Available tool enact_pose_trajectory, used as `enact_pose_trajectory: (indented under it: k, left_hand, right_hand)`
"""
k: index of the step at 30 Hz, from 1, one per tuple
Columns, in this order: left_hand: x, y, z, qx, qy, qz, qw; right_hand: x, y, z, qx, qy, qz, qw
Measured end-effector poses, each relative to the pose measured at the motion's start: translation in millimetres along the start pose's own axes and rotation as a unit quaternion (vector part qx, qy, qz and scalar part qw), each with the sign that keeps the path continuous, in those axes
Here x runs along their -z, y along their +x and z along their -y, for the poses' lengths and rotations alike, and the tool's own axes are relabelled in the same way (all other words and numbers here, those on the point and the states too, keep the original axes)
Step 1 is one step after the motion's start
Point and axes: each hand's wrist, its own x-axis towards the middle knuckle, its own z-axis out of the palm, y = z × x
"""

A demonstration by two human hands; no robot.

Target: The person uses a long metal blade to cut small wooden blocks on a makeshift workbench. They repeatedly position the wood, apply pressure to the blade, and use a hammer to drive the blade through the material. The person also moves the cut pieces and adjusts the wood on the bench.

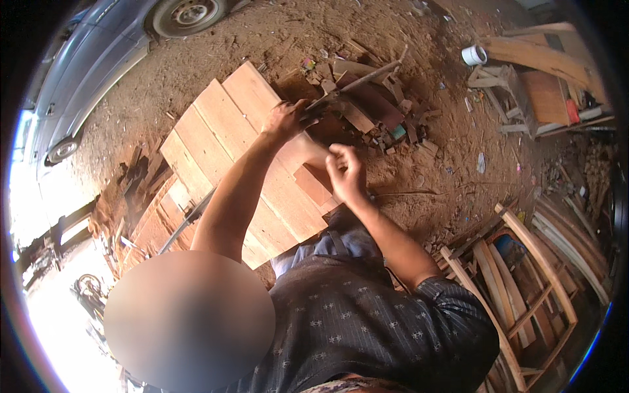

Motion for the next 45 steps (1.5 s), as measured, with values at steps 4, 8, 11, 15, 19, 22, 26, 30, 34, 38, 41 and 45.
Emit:
enact_pose_trajectory:
  k: [4,8,11,15,19,22,26,30,34,38,41,45]
  left_hand:
    - [-6.4,8.3,1.1,-0.069,0.008,-0.052,0.996]
    - [-19.3,4.6,21.8,-0.059,0.045,-0.042,0.996]
    - [-13.4,6.1,13.9,-0.029,0.03,0.0,0.999]
    - [-0.1,8.1,-1.4,-0.021,0.013,0.004,1.0]
    - [-2.8,3.7,-0.7,-0.042,0.01,-0.036,0.998]
    - [-10.9,6.6,7.7,-0.014,0.018,-0.015,1.0]
    - [-28.1,9.7,30.3,-0.085,0.055,-0.053,0.993]
    - [-31.8,8.8,31.5,-0.07,0.042,-0.042,0.996]
    - [-29.8,14.1,24.7,-0.109,0.052,-0.073,0.99]
    - [-25.5,10.0,25.3,-0.097,0.008,-0.062,0.993]
    - [-37.3,8.3,36.5,-0.07,0.053,-0.037,0.995]
    - [-32.5,9.2,35.5,-0.046,0.055,-0.017,0.997]
  right_hand:
    - [-8.1,28.1,-80.5,-0.216,0.147,0.012,0.965]
    - [-7.0,31.0,-80.2,-0.326,0.186,0.137,0.917]
    - [-25.9,14.9,-105.4,-0.215,0.083,0.086,0.969]
    - [-56.4,35.0,-115.3,-0.242,0.097,0.084,0.962]
    - [-70.6,61.4,-93.9,-0.24,0.155,0.057,0.957]
    - [-74.6,63.1,-93.8,-0.22,0.155,0.034,0.962]
    - [-80.2,58.9,-96.3,-0.216,0.19,0.008,0.958]
    - [-70.6,60.9,-74.6,-0.274,0.211,0.03,0.938]
    - [-86.8,57.0,-111.4,-0.287,0.133,0.021,0.948]
    - [-34.6,45.4,-93.0,-0.279,0.004,0.114,0.954]
    - [-3.3,1.4,-45.6,-0.18,0.033,0.006,0.983]
    - [41.3,-17.0,73.5,0.052,-0.07,0.044,0.995]
